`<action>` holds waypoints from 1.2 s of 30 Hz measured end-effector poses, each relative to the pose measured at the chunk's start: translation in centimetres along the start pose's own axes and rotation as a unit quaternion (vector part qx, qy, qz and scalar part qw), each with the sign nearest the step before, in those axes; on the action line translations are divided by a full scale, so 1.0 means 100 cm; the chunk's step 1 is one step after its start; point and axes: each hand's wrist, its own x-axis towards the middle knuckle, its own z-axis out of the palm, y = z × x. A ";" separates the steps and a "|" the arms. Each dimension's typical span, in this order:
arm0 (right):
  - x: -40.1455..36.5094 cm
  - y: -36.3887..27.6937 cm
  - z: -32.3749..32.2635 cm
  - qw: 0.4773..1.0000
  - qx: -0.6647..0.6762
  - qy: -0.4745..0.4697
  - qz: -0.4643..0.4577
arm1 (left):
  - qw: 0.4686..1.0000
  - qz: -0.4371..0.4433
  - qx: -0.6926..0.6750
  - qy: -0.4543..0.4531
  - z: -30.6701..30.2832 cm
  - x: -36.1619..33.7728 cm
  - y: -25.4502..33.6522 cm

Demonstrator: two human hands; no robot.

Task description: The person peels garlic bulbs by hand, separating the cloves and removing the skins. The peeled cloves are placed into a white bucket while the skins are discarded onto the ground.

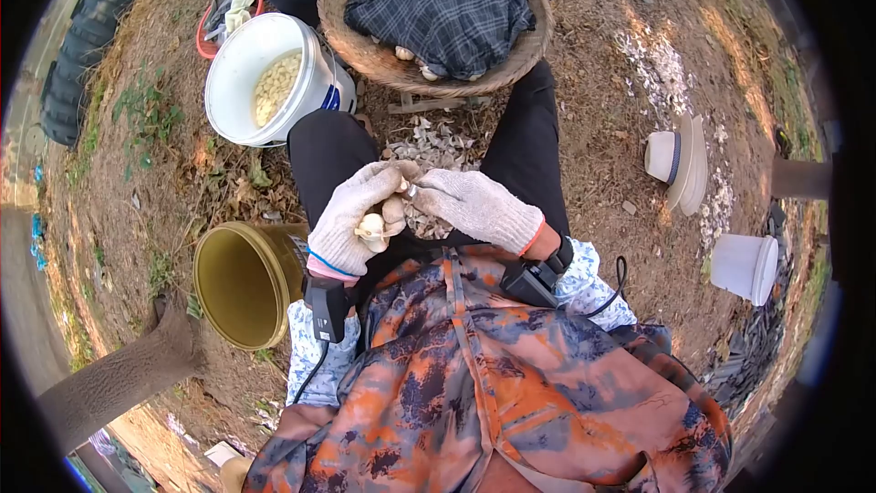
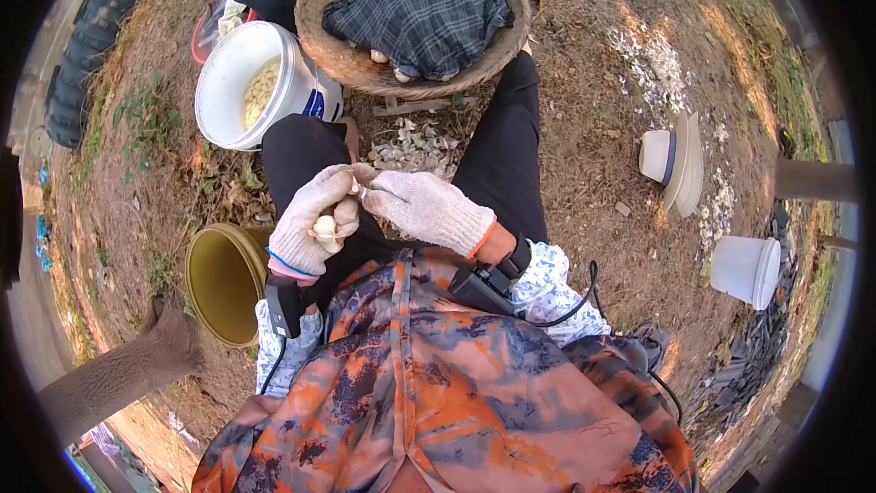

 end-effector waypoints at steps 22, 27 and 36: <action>0.000 0.003 -0.003 0.996 -0.089 0.006 -0.024 | 0.997 0.045 0.046 0.033 0.005 -0.007 -0.008; 0.002 0.014 0.005 0.993 -0.079 0.009 -0.088 | 0.984 0.038 0.153 0.086 0.016 -0.009 -0.005; 0.003 -0.027 -0.020 0.952 0.221 -0.015 0.213 | 0.985 0.083 0.107 0.111 0.018 -0.010 -0.005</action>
